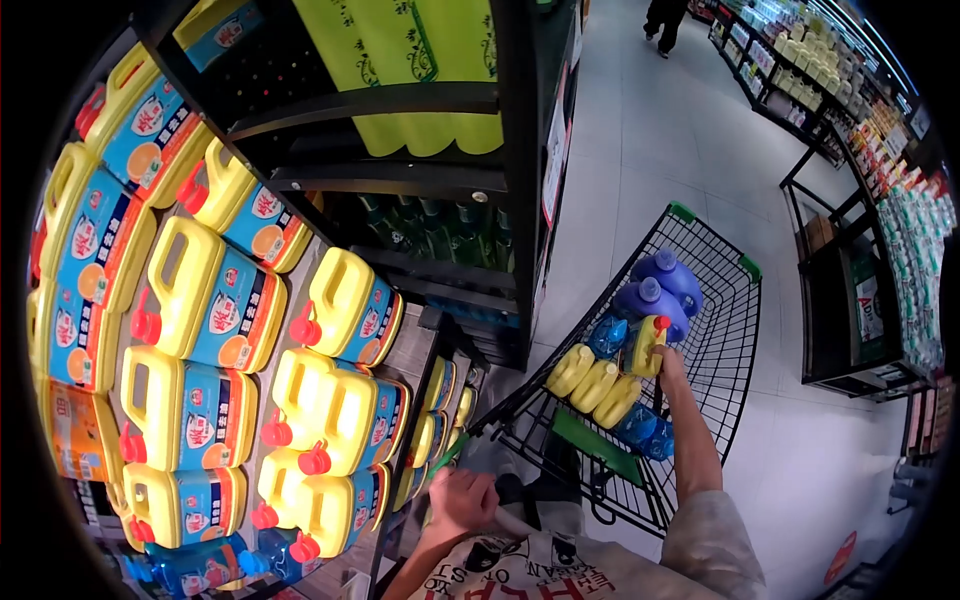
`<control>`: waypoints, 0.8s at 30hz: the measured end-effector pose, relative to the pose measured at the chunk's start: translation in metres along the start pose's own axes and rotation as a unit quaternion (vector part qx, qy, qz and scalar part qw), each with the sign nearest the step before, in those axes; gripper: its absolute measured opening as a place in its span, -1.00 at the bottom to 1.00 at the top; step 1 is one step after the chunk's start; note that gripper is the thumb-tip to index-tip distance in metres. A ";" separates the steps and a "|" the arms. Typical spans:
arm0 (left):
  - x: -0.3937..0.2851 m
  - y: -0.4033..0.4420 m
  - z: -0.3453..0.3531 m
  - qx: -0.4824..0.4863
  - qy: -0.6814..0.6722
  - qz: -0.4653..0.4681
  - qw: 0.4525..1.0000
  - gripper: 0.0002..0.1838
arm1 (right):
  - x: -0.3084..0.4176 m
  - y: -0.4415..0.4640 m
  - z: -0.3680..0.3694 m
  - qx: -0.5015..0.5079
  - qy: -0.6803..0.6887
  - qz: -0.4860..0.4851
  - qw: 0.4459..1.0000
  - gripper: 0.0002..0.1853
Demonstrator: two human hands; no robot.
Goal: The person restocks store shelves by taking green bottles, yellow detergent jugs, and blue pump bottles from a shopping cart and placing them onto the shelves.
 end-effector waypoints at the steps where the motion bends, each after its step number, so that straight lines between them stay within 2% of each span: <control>1: 0.001 0.001 0.001 -0.005 -0.012 0.009 1.000 -0.90 | 0.005 0.002 -0.002 0.011 0.002 -0.003 1.000 -0.58; 4: 0.005 0.000 -0.002 -0.018 -0.022 0.014 0.999 -0.90 | 0.056 -0.047 0.013 -0.041 -0.018 -0.047 0.998 -0.66; 5: 0.006 0.000 0.000 -0.032 -0.031 0.022 0.999 -0.91 | 0.055 -0.027 0.002 0.022 -0.047 -0.047 0.998 -0.57; 10: 0.007 0.002 -0.008 -0.043 -0.031 0.024 0.998 -0.89 | 0.120 -0.060 0.008 0.029 -0.059 -0.078 0.995 -0.57; 12: 0.009 0.001 -0.009 -0.061 -0.034 0.029 0.997 -0.90 | 0.155 -0.096 0.019 -0.030 -0.176 -0.113 0.978 -0.73; 13: 0.010 0.001 -0.007 -0.067 -0.039 0.039 0.996 -0.91 | 0.164 -0.104 0.020 -0.024 -0.180 -0.122 0.976 -0.73; 15: 0.016 -0.006 0.004 -0.083 -0.039 0.041 0.995 -0.91 | 0.188 -0.118 0.027 0.009 -0.374 -0.204 0.905 -0.76; 16: 0.018 -0.007 0.008 -0.088 -0.039 0.046 0.994 -0.91 | 0.204 -0.136 0.038 0.013 -0.378 -0.214 0.901 -0.76; 18: 0.020 -0.005 0.007 -0.105 -0.047 0.054 0.992 -0.94 | 0.235 -0.189 0.073 0.039 -0.576 -0.338 0.744 -0.71; 20: 0.018 -0.004 0.001 -0.085 -0.065 0.065 0.992 -0.94 | 0.256 -0.240 0.105 0.049 -0.585 -0.371 0.720 -0.71; 22: 0.017 -0.005 -0.004 -0.105 -0.067 0.067 0.990 -0.92 | 0.270 -0.274 0.132 0.094 -0.598 -0.444 0.660 -0.69; 24: 0.016 -0.008 -0.001 -0.105 -0.036 0.061 0.992 -0.91 | 0.279 -0.301 0.154 0.122 -0.589 -0.470 0.646 -0.68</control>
Point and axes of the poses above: each hand's wrist, its own y-axis towards the middle knuckle, its own z-axis out of the palm, x = y × z, the point moved 5 cm from there along y, towards the middle knuckle, and after that the axes turned 1 degree about x, right-handed, at the moved point
